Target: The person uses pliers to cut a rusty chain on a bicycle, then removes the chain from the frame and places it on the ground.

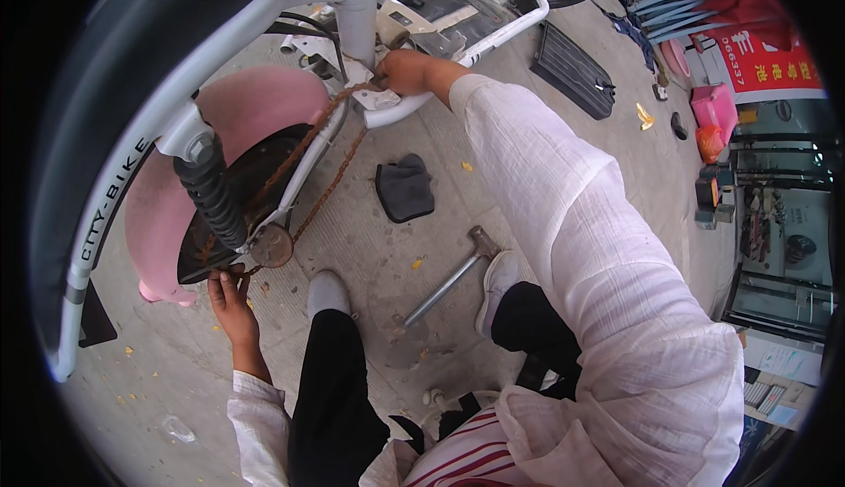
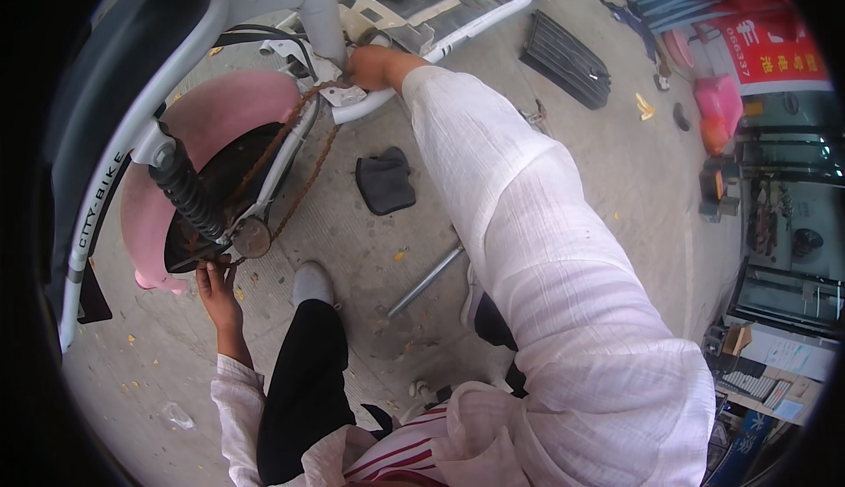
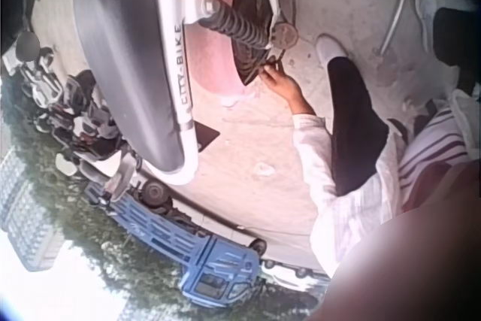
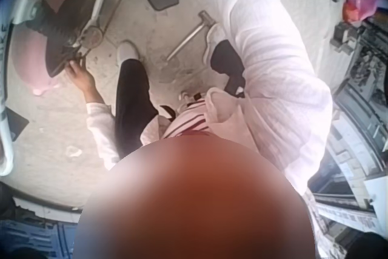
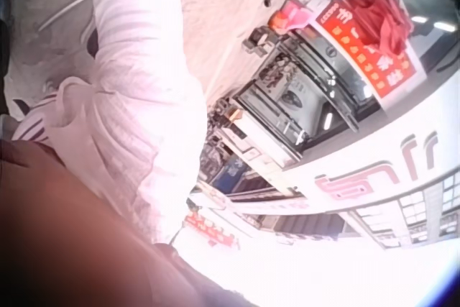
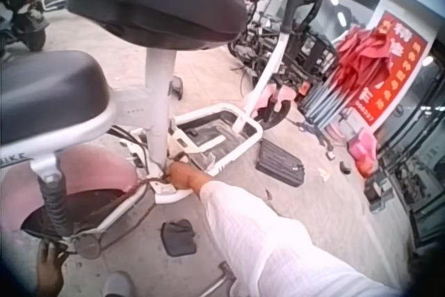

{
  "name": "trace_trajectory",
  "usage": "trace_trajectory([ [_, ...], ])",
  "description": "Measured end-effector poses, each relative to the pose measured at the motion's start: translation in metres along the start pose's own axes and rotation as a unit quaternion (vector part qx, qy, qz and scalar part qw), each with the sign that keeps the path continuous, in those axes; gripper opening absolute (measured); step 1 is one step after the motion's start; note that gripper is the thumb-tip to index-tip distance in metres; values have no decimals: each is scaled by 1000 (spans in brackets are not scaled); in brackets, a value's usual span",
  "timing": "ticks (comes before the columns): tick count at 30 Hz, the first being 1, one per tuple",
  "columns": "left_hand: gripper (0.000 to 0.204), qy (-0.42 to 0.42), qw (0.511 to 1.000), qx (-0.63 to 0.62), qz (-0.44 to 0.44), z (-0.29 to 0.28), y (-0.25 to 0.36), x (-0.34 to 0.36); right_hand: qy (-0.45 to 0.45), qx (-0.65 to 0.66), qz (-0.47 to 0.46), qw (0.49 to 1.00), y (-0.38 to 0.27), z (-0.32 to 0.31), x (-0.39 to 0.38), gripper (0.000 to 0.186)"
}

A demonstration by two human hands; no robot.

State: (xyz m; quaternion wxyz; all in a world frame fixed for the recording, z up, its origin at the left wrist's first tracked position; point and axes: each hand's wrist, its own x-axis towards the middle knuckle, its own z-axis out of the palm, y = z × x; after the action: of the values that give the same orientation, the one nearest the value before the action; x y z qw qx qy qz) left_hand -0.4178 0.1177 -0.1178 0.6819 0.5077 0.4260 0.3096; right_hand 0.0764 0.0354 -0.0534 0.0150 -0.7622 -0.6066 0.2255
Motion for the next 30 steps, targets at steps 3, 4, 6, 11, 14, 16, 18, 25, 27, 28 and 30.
trace_trajectory([
  [3,24,5,1000,2,7,-2,2,-1,-12,-7,-14,1000,-13,-7,-2,27],
  [4,24,5,1000,2,9,0,2,-2,-14,-12,-10,1000,-12,-7,-4,27],
  [6,24,0,1000,4,4,1,2,-2,-18,-23,-3,1000,-11,-7,-6,27],
  [11,26,-7,1000,6,-1,-3,-1,-1,-39,-32,-15,999,-11,-8,-3,28],
  [14,27,-9,1000,9,-5,-4,-2,-1,-33,-35,-17,999,-6,-4,-1,29],
  [16,27,-9,1000,9,-5,-4,-2,-1,-34,-39,-16,999,-4,-2,1,29],
  [18,29,-14,1000,10,-5,-6,-4,0,-41,-45,-11,998,-4,-2,3,29],
  [25,25,-12,1000,8,5,-4,-2,-1,-25,-31,-9,999,-8,-4,-1,30],
  [27,24,-13,1000,9,3,-3,-3,-1,-32,-24,-10,999,-8,-6,-1,30],
  [28,24,-14,1000,10,2,-4,-3,-1,-36,-26,-13,999,-8,-6,0,30],
  [30,24,-17,1000,8,2,-4,-4,0,-44,-31,-19,998,-8,-8,0,29],
])
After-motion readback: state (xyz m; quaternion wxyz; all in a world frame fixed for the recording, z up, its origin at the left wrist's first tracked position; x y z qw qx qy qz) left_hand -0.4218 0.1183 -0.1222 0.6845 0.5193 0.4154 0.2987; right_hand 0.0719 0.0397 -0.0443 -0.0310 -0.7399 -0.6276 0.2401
